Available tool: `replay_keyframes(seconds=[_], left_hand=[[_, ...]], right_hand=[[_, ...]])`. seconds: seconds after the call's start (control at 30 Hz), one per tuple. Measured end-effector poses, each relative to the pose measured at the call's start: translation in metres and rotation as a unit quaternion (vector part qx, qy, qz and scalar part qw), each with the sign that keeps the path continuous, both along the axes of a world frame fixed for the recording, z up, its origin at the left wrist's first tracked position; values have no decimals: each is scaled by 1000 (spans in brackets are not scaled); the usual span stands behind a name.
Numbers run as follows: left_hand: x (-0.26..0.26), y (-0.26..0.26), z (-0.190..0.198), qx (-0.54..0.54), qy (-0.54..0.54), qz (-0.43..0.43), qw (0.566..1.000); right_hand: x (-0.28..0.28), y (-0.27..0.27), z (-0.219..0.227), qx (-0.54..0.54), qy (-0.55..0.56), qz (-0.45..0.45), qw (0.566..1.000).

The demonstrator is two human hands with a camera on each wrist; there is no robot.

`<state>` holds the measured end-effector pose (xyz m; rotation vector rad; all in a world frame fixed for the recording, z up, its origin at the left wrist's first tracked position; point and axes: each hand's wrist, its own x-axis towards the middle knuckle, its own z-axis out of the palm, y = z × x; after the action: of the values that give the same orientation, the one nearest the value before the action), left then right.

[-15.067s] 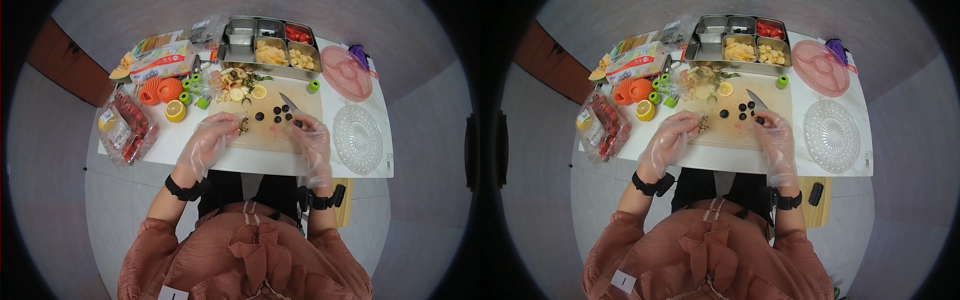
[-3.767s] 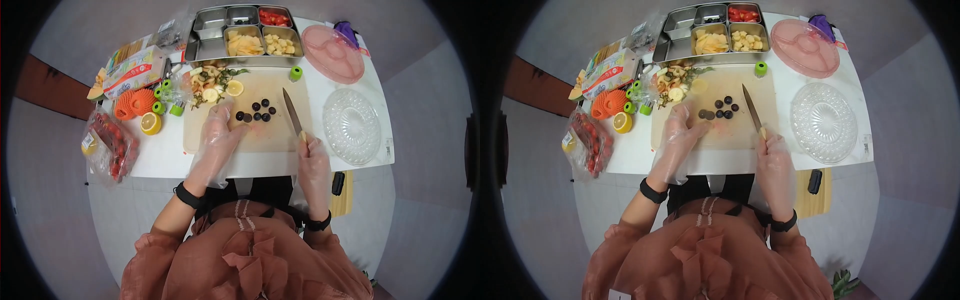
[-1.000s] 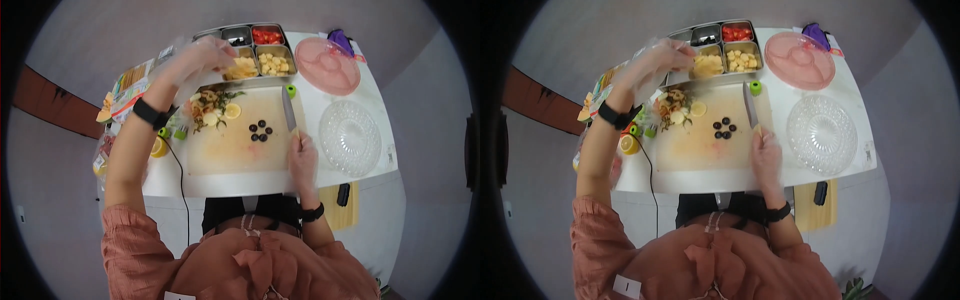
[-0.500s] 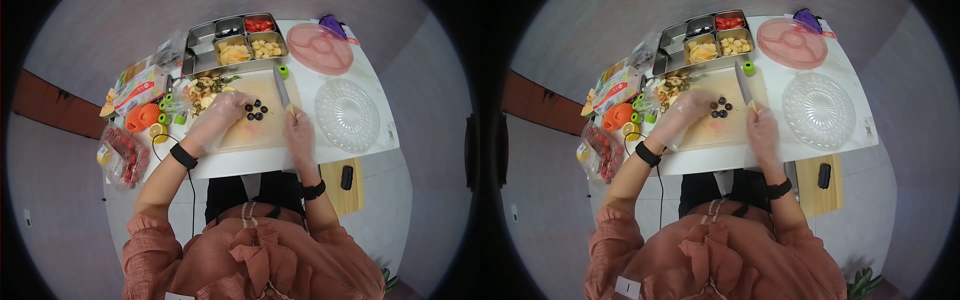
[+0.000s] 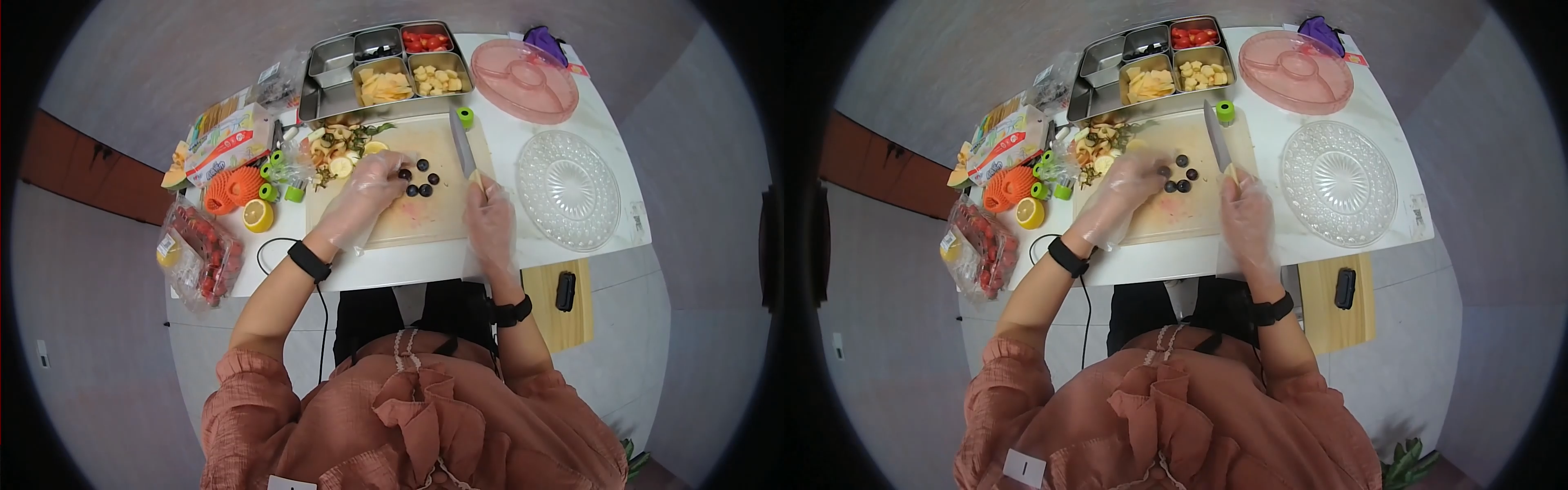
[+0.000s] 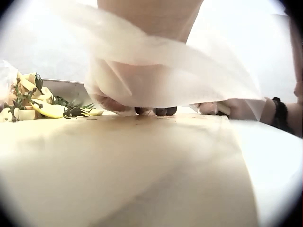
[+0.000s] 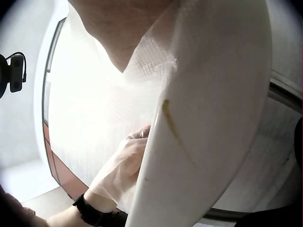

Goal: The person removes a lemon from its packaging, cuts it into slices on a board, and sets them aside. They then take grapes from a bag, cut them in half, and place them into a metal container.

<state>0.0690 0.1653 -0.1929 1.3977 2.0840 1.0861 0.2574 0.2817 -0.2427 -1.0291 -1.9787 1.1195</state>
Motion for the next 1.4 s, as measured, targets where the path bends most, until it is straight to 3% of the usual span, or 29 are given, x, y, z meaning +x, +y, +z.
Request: replay_keyframes(seconds=[0.13,0.23,0.3,0.43,0.5,0.57,0.63,0.7,0.8,0.9,0.93,0.97,1.07,1.13,1.23,1.3,1.37,1.4], left_hand=[[-4,-12,6,53,-28,34,998],[-11,-23,26,32,-29,59,997],[-1,-33,56,44,-51,130,989],[14,-60,111,144,-166,180,959],[36,-88,139,232,-57,153,959],[47,-103,155,284,-70,212,932],[59,-120,179,299,-51,240,922],[51,-147,205,219,-49,325,919],[65,-171,225,254,22,309,916],[70,-162,216,239,-9,297,925],[82,-150,214,154,-81,309,935],[78,-147,187,169,-58,253,951],[55,-114,98,72,-210,188,957],[48,-92,39,71,-217,185,956],[43,-63,-19,68,-233,203,948],[47,-56,-29,63,-248,215,942],[49,-56,-36,27,-89,222,971],[51,-55,-37,24,-91,225,970]], right_hand=[[1,1,-3,14,40,15,999],[1,-1,4,53,15,5,998],[2,-2,10,46,16,2,999],[2,-4,12,34,13,9,999],[3,-3,12,27,6,4,1000],[0,-4,12,16,5,10,1000],[1,-4,13,6,26,15,1000],[1,-3,13,11,26,20,999],[1,-1,4,21,31,20,999],[-1,0,4,36,44,15,998],[-2,-1,4,38,47,8,998],[-3,-1,5,38,47,12,998],[0,0,10,36,1,17,999],[1,2,10,-2,-24,25,999],[5,-3,14,-28,12,39,999],[12,-10,22,14,5,51,999],[19,-21,28,52,-2,64,997],[22,-28,29,45,7,84,995]])
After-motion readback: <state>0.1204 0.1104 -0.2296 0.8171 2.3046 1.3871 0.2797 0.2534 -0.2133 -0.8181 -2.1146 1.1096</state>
